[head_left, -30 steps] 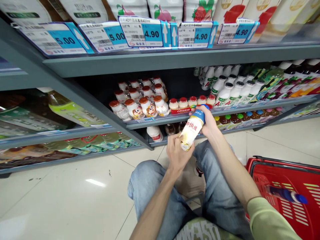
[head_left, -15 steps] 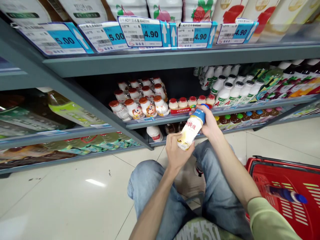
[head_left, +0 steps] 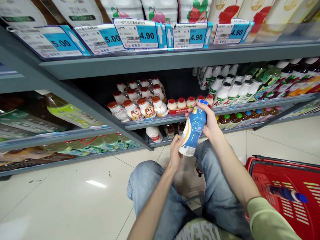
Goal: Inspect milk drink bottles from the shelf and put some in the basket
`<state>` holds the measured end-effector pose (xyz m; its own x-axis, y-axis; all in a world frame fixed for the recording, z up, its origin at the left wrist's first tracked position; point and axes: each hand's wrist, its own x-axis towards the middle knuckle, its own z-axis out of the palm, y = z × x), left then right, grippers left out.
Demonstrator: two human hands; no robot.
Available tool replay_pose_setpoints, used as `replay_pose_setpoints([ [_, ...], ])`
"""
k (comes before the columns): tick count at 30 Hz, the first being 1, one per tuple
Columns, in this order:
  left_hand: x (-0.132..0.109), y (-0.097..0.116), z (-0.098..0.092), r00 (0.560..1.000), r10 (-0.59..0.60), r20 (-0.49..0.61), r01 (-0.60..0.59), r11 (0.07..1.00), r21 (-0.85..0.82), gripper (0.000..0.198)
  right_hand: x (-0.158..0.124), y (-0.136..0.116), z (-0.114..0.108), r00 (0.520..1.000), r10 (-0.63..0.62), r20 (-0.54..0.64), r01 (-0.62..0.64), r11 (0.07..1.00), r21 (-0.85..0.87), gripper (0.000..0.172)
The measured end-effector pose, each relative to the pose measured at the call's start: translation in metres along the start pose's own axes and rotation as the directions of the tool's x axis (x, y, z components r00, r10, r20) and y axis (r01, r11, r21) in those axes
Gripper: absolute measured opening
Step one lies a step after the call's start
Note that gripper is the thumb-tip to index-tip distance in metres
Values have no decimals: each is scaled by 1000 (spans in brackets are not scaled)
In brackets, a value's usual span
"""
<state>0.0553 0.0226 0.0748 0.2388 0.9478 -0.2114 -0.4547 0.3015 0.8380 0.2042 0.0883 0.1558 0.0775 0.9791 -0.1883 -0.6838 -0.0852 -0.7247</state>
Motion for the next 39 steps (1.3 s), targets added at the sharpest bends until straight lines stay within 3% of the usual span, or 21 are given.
replay_pose_setpoints([
  [4,-2,1,5,948,-236,215,271,952,-146,62,-6,-1,0,997,-17,71,17,1000,5,33],
  [7,-2,1,5,903,-286,320,356,916,-185,59,-8,-1,1,989,-59,137,59,998,6,37],
  [10,-1,-1,4,886,-305,350,384,905,-183,55,-8,0,0,981,-81,179,79,997,16,37],
  [16,-1,-1,7,921,-322,219,356,924,-139,55,0,5,-4,999,27,16,-27,999,-23,31],
  [21,-2,2,10,931,-354,88,364,915,-175,51,4,9,-4,982,117,-149,-134,985,-113,30],
  [26,0,0,7,930,-362,69,368,910,-190,55,4,9,-2,983,90,-161,-108,988,-107,31],
  [32,2,-6,4,971,-229,72,235,966,-109,74,2,17,5,991,33,-127,-64,967,-246,32],
  [39,0,-3,-9,998,-56,24,56,998,30,61,2,26,17,993,56,-102,-79,968,-237,29],
])
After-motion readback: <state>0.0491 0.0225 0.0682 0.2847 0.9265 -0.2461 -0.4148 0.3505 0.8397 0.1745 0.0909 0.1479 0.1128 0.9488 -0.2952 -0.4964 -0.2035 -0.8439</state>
